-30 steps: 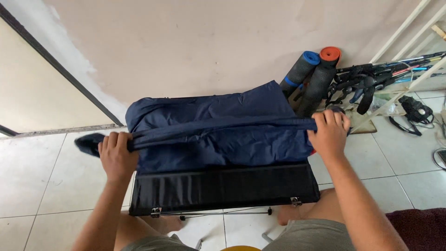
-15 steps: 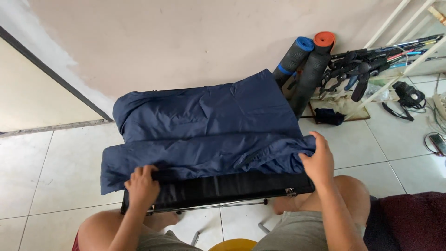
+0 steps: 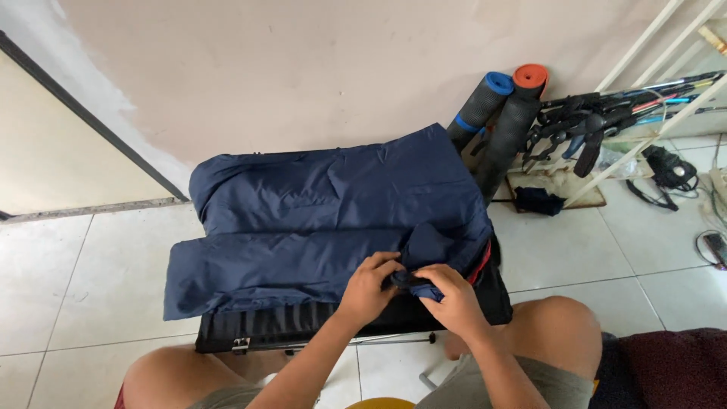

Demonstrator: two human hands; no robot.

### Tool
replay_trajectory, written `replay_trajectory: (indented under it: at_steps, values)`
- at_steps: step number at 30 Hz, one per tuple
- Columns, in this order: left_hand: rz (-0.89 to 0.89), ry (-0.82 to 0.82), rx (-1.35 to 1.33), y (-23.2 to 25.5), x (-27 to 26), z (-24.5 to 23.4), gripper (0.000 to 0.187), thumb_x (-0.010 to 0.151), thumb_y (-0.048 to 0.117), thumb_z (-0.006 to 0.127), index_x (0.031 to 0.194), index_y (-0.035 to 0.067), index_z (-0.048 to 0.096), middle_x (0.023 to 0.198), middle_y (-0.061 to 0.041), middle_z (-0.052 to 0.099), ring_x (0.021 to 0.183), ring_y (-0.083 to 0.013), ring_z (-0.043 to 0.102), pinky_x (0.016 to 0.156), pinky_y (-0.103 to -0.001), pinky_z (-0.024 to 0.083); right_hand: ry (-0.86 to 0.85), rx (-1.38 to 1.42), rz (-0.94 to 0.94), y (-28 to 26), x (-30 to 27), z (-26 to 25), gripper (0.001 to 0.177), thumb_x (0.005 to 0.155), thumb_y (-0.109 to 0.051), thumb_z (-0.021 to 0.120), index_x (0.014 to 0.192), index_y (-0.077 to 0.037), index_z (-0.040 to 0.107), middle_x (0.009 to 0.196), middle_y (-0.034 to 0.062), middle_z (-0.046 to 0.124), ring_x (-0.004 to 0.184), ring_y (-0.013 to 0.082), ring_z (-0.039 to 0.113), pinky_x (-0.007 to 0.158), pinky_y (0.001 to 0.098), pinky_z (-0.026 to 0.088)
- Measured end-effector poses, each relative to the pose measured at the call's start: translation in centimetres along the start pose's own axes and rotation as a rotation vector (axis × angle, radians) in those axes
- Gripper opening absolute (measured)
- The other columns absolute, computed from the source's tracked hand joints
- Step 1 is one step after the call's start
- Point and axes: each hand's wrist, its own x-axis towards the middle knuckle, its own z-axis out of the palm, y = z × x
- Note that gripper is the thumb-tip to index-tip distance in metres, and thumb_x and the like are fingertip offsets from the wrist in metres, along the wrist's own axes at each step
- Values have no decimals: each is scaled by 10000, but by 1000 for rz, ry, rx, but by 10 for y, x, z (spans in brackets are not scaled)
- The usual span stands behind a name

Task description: Unfolding and spreading out a sleeping bag on a small folding table

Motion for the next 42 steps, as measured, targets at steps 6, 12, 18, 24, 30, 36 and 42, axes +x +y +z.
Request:
replay_trajectory:
  at_steps: [6,12,18,24,30,36,42]
  values:
    - [-205,24,25,-2,8,3,364,958,351,735,1230,111,699,1215,-111,735,1155,-329,711,1003,-463,566,255,31,83,19,5,-31,361,730,59,818,1002,-166,744,1102,14,720,1016,335,723,919,501,562]
    - [-558,325,-626,-41,25,-53,731,920,316,795,1391,-172,522,843,-324,756,613,-362,776,601,-402,640,387,58,380,58,0,-33,343,780,81,715,1030,-153,723,1005,57,720,969,352,732,878,475,559]
    - [-344,530,401,-208,-7,-152,647,887,549,776,1313,65,726,1037,-207,774,1018,-437,716,890,-536,572,484,198,586,49,1,-41,206,899,-31,697,1093,-99,707,989,187,732,1017,400,708,850,546,547]
    - [-572,1266,-1489,-254,-66,-227,493,1123,114,490,1506,-117,283,1385,-347,559,1218,-502,683,976,-439,713,575,272,635,47,6,-42,242,984,-111,684,1214,-41,654,1101,285,695,1115,456,658,912,606,512]
    - [-622,1196,-644,-235,-99,-171,617,999,189,776,1391,-81,383,1059,-266,595,883,-292,676,748,-450,585,567,358,668,30,16,-45,428,1016,-251,733,1307,21,578,1244,339,622,1261,500,567,1029,655,436]
    - [-399,649,224,-82,-75,-115,313,926,128,682,1226,200,736,1263,-42,733,1191,-282,644,998,-445,493,517,514,689,30,24,-40,305,929,-312,746,1080,-48,730,1095,107,741,1093,234,681,978,339,542]
    - [12,258,343,-74,-68,-23,285,846,283,788,1123,215,779,1015,-21,748,1009,-285,625,829,-451,498,432,518,717,24,26,-53,478,823,-278,793,1222,-57,650,1161,159,710,1108,316,689,965,397,568]
